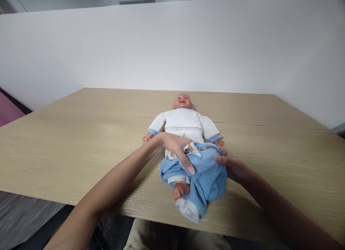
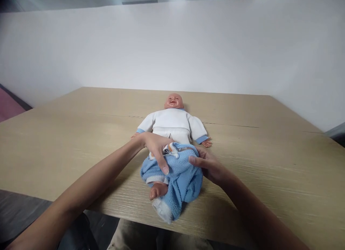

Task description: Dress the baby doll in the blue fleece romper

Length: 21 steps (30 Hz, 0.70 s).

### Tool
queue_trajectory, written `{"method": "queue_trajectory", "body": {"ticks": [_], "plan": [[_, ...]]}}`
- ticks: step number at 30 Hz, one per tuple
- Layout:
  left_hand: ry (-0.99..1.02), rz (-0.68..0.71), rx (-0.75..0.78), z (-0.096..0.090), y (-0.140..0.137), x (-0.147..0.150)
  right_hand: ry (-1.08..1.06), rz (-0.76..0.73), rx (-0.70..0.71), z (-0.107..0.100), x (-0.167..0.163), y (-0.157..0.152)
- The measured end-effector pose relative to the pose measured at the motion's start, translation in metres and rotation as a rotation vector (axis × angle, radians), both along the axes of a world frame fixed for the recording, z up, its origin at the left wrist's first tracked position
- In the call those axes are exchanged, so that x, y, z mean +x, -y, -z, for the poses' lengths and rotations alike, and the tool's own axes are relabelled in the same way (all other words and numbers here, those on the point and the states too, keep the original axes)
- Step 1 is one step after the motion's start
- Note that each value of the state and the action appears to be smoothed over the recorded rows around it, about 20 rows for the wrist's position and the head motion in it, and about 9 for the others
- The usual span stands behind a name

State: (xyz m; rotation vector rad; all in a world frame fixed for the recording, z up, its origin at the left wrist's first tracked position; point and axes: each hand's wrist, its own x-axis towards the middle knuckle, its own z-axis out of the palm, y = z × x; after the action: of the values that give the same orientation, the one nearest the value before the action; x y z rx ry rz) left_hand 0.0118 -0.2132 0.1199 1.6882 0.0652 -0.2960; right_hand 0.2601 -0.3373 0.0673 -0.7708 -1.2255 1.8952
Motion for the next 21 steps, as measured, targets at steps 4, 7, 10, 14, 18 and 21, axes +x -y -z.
{"method": "queue_trajectory", "body": {"ticks": [4, 7, 10, 14, 18, 21], "plan": [[0.049, 0.019, -0.027, 0.006, -0.003, -0.002, 0.108, -0.187, -0.004, -0.003, 0.003, -0.001], [0.071, 0.027, -0.049, 0.008, -0.006, -0.005, 0.219, -0.301, -0.001, -0.009, 0.005, -0.003], [0.07, 0.011, -0.027, 0.01, -0.008, -0.006, 0.291, -0.317, -0.014, -0.013, 0.006, -0.002], [0.066, -0.036, -0.009, 0.011, -0.005, -0.005, 0.25, -0.254, -0.029, -0.011, 0.008, 0.002], [0.044, -0.014, -0.014, 0.007, 0.0, -0.004, 0.117, -0.075, -0.1, -0.004, 0.006, 0.006], [0.023, 0.028, 0.015, 0.005, 0.001, -0.004, 0.098, -0.026, -0.149, -0.002, 0.002, 0.008]]}}
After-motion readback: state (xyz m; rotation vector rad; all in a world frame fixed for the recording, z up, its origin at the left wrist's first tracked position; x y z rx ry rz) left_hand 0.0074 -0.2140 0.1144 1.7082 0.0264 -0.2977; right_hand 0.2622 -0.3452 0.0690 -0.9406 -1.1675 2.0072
